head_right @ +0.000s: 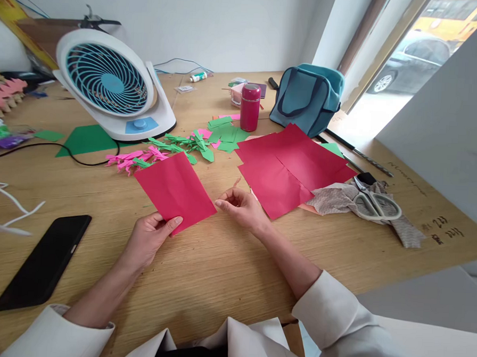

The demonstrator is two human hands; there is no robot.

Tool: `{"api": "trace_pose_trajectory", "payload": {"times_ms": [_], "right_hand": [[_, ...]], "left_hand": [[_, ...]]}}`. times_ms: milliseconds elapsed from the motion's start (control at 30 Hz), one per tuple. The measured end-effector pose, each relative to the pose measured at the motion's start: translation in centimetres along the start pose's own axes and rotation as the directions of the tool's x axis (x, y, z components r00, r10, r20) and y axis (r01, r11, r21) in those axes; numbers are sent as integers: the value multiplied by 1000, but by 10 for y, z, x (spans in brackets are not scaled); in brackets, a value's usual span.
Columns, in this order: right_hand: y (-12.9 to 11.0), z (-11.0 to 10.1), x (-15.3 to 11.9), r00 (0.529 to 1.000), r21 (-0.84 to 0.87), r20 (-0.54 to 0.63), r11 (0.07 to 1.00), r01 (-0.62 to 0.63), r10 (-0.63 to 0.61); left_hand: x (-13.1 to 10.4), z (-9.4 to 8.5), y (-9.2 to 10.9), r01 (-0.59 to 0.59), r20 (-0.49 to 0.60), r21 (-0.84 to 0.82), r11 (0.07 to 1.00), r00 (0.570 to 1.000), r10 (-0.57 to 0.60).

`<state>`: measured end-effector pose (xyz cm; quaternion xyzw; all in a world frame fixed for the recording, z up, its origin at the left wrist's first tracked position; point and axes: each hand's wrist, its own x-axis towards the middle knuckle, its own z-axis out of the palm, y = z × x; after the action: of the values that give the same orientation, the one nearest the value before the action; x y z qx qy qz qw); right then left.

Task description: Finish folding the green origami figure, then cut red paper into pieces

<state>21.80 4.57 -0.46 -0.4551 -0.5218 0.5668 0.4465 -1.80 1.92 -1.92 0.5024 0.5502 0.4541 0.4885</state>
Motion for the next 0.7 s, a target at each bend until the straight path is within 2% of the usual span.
{"api": "trace_pose_trajectory", "payload": {"times_ms": [133,200,300,433,533,600,700], "right_hand": [[3,12,-4,986,65,145,994,-88,77],[6,16,-4,981,88,158,988,-127,112],[6,12,-2,991,87,64,989,-122,117],[-3,-6,4,997,90,-71,996,-26,33],[-8,-10,4,987,106,-158,994,28,-11],[-8,-4,2,994,139,-107,990,7,8],[-2,9,-2,994,195,83,976,-93,78]], "left_hand": [[-3,4,-4,-2,114,43,999,994,-3],[-4,4,-6,-6,148,60,998,989,-3],[-2,2,-9,-12,157,80,997,988,-1],[1,-2,-14,-11,131,88,996,991,0],[1,-3,-15,-10,122,88,996,993,-1],[1,-1,-14,-21,129,96,995,992,8],[-1,1,-10,-21,159,100,995,987,5]]}}
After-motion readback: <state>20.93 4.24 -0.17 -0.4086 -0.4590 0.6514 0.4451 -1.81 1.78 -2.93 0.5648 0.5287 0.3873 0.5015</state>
